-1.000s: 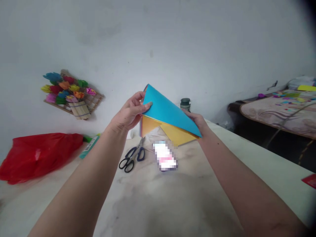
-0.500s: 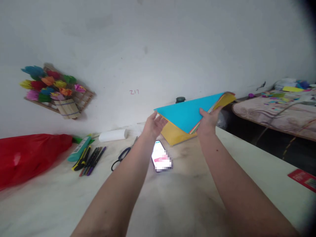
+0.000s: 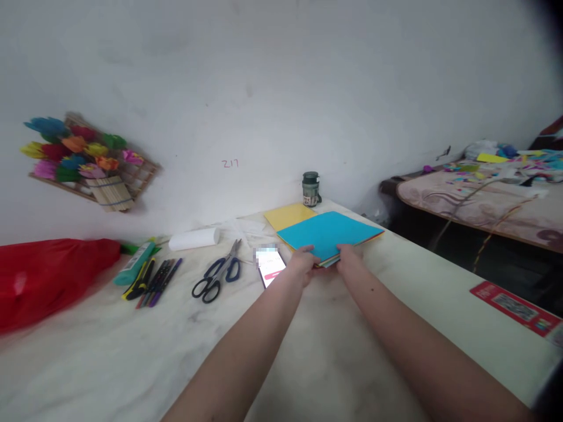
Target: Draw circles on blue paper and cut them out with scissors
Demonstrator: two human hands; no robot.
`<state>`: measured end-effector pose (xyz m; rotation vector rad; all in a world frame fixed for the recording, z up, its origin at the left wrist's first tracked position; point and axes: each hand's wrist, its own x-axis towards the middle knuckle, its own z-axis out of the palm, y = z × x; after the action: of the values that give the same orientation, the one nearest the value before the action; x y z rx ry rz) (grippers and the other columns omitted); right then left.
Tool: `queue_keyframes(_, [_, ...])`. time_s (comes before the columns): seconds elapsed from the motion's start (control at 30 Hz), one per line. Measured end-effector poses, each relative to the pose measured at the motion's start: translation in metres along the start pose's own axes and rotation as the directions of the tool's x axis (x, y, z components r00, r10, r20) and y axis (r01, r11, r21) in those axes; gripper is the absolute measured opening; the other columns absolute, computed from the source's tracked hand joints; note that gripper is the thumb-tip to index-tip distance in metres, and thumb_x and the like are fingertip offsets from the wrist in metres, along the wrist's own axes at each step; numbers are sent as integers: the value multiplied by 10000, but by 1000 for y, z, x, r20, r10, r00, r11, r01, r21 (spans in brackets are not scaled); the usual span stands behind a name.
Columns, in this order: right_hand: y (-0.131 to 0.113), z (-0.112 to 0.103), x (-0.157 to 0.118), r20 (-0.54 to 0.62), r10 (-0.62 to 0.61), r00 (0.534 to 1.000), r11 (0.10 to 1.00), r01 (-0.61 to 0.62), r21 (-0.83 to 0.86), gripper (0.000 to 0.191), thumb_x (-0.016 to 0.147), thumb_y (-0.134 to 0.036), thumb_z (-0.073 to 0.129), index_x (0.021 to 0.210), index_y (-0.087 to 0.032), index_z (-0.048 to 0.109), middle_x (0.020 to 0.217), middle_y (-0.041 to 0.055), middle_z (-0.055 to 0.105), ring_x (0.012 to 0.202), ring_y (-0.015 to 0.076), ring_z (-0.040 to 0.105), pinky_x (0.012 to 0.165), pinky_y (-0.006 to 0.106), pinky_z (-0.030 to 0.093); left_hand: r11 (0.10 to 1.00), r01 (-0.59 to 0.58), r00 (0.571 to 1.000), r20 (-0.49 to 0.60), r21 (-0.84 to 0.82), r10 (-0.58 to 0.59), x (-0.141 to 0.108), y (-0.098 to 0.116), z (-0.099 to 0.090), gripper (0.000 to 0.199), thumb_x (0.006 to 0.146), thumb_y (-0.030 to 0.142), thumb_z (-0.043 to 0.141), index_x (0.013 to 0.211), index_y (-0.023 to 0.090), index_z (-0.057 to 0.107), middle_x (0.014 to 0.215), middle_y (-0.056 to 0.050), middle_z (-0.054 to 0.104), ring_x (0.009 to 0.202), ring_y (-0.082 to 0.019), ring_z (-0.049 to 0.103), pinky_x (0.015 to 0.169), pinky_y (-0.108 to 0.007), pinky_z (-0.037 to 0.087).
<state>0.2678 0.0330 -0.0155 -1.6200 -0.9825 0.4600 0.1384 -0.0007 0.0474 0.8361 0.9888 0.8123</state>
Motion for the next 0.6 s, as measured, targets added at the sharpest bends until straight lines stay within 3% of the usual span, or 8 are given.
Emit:
queue_keyframes(0.13, [-8, -1, -21, -111, 156, 981, 979, -169, -115, 584, 743, -199, 263, 1320, -137, 200, 1174, 184, 501, 1034, 299, 511, 737, 437, 479, 995, 11, 1000, 22, 96, -13, -24, -12, 1, 690, 679, 35, 580, 1293, 129, 282, 731, -66, 560, 549, -173, 598, 583, -327, 501])
queue_keyframes(0.23, [-14, -11, -31, -205, 161, 965, 957, -204, -208, 681, 712, -187, 332, 1339, -40, 111, 1350, 218, 258, 1253, 341, 201, 948, 463, 311, 972, -6, 998, 66, 235, -10, -43, -20, -10, 678, 685, 117, 596, 1295, 162, 304, 659, -52, 577, 503, -193, 593, 546, -359, 489])
queue_keyframes(0.27, [-16, -14, -33, -208, 140, 968, 954, -188, -235, 686, 701, -190, 361, 1335, -41, 146, 1382, 201, 188, 1272, 338, 131, 981, 455, 264, 939, -57, 997, 71, 340, 34, -49, -22, -17, 644, 697, 148, 582, 1287, 176, 325, 661, -52, 584, 506, -194, 592, 547, -358, 487])
queue_keyframes(0.33, [-20, -17, -37, -187, 95, 978, 944, -149, -295, 648, 686, -201, 410, 1301, -50, 273, 1411, 177, 94, 1280, 333, 91, 1008, 443, 214, 770, -196, 974, 32, 607, 223, -62, -25, -36, 522, 707, 179, 555, 1215, 196, 437, 709, -65, 599, 566, -203, 598, 587, -356, 482])
queue_keyframes(0.4, [-24, -16, -42, -120, 22, 993, 909, -70, -412, 584, 692, -223, 429, 1251, -64, 377, 1411, 164, 120, 1277, 322, 120, 1011, 443, 197, 488, -312, 871, 40, 816, 489, -75, -24, -62, 386, 719, 190, 528, 1104, 211, 548, 799, -83, 618, 743, -232, 595, 718, -363, 452])
queue_keyframes(0.5, [-28, -9, -50, 57, -129, 990, 788, 137, -600, 535, 745, -289, 403, 1241, -87, 406, 1390, 136, 223, 1277, 290, 141, 1014, 456, 153, 124, -249, 729, 102, 961, 677, -94, -18, -108, 324, 759, 240, 476, 1064, 208, 581, 1011, -97, 600, 1006, -285, 483, 832, -385, 388])
queue_keyframes(0.57, [-31, -5, -55, 191, -177, 965, 712, 260, -653, 545, 775, -353, 381, 1253, -92, 392, 1387, 129, 238, 1276, 277, 152, 1011, 447, 149, -10, -135, 715, 104, 991, 691, -104, -15, -137, 335, 774, 245, 450, 1081, 191, 572, 1081, -90, 576, 1080, -275, 425, 883, -367, 356])
queue_keyframes(0.6, [-32, -3, -57, 253, -170, 952, 682, 300, -667, 567, 779, -391, 379, 1258, -87, 386, 1385, 137, 241, 1271, 279, 168, 1005, 438, 164, -55, -79, 729, 95, 995, 678, -108, -14, -150, 346, 792, 244, 422, 1107, 192, 556, 1122, -79, 559, 1104, -265, 408, 915, -365, 330])
